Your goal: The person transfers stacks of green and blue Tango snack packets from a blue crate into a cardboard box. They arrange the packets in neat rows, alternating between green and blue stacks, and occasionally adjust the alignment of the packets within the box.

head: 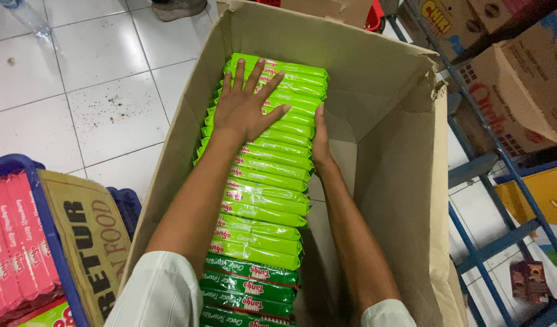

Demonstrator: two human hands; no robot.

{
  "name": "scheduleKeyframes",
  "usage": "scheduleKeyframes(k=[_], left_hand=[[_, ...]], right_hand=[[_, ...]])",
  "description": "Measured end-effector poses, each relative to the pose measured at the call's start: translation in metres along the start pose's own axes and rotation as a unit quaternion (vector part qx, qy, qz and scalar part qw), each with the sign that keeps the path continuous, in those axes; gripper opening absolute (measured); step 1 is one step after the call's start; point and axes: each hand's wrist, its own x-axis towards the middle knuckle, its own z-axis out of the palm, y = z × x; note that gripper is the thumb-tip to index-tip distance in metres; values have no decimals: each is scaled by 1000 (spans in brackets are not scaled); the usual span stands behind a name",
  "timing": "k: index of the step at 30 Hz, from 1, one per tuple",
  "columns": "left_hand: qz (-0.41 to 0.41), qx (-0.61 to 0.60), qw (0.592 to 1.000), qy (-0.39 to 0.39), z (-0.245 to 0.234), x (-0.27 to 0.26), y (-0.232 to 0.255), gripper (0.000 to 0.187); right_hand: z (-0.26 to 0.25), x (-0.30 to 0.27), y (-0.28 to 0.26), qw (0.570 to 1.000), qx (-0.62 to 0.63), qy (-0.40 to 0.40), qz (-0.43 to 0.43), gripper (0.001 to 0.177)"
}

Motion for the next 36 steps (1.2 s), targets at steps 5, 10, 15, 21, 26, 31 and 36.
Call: scheduleKeyframes(k=[5,10,15,21,26,31,36], left_hand=[[-46,7,999,-21,-4,-12,10,83],[-66,4,998,-13,-1,-22,10,84],[-28,-29,999,6,1,-42,5,79],[-36,34,998,-34,-3,-64,22,82],[-15,53,997,-54,6,-98,30,78],[-28,64,996,-64,9,-136,48,73],[-58,86,987,-122,21,-177,60,72]], right_hand=[[16,-26,-19,996,-75,37,3,77],[3,-49,4,993,-71,-11,-95,75],[-14,-36,32,961,-163,52,-218,75],[42,-55,2,948,-236,153,-148,94],[15,-58,11,930,-329,120,-113,75],[23,-85,-29,826,-548,130,38,95],[38,-108,-71,708,-696,26,118,109]])
